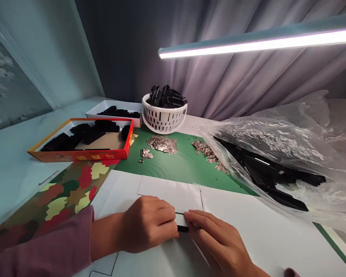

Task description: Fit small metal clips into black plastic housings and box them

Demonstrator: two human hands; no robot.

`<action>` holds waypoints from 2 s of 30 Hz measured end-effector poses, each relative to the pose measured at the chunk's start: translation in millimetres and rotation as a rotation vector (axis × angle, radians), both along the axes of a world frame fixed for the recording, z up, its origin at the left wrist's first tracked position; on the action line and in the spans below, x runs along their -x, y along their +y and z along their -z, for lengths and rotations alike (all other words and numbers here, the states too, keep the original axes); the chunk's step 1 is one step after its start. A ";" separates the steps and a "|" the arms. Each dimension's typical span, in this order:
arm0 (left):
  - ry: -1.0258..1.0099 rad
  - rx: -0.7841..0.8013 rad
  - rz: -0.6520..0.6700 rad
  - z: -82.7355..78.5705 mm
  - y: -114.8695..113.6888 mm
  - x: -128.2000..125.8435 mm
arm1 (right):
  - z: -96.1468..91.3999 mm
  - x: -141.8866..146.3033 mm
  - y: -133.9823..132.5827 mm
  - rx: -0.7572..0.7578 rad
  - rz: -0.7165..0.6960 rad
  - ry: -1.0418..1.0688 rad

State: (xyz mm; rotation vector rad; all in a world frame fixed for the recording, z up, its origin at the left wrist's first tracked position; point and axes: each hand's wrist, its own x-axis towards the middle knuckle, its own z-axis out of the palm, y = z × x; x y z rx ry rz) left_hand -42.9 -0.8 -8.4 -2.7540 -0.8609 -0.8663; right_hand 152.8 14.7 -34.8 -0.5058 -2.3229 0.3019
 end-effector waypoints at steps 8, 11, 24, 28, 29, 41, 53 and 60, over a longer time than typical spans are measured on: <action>0.242 0.564 -0.820 -43.7 15.5 56.6 | -4.7 3.0 0.0 0.056 0.073 0.015; 0.283 0.618 -0.765 -40.4 19.0 62.3 | -1.5 1.1 1.6 0.077 0.029 -0.035; 0.298 0.634 -0.697 -29.9 18.0 54.0 | -13.1 5.3 5.1 0.134 0.212 -0.081; 0.297 0.601 -0.701 -28.4 18.8 51.1 | -5.4 3.1 4.5 0.192 0.246 -0.058; 0.294 0.590 -0.702 -28.3 18.9 50.4 | -3.0 2.0 4.6 0.191 0.236 -0.042; 0.055 0.357 -0.194 -15.4 10.5 33.1 | -3.2 -2.3 7.6 0.347 0.240 -0.094; 0.195 0.312 -0.186 -7.9 11.3 27.6 | -6.1 1.4 14.3 0.412 0.243 0.009; 0.032 0.314 -0.704 1.2 32.8 53.1 | -5.0 -2.6 16.8 0.573 0.181 -0.020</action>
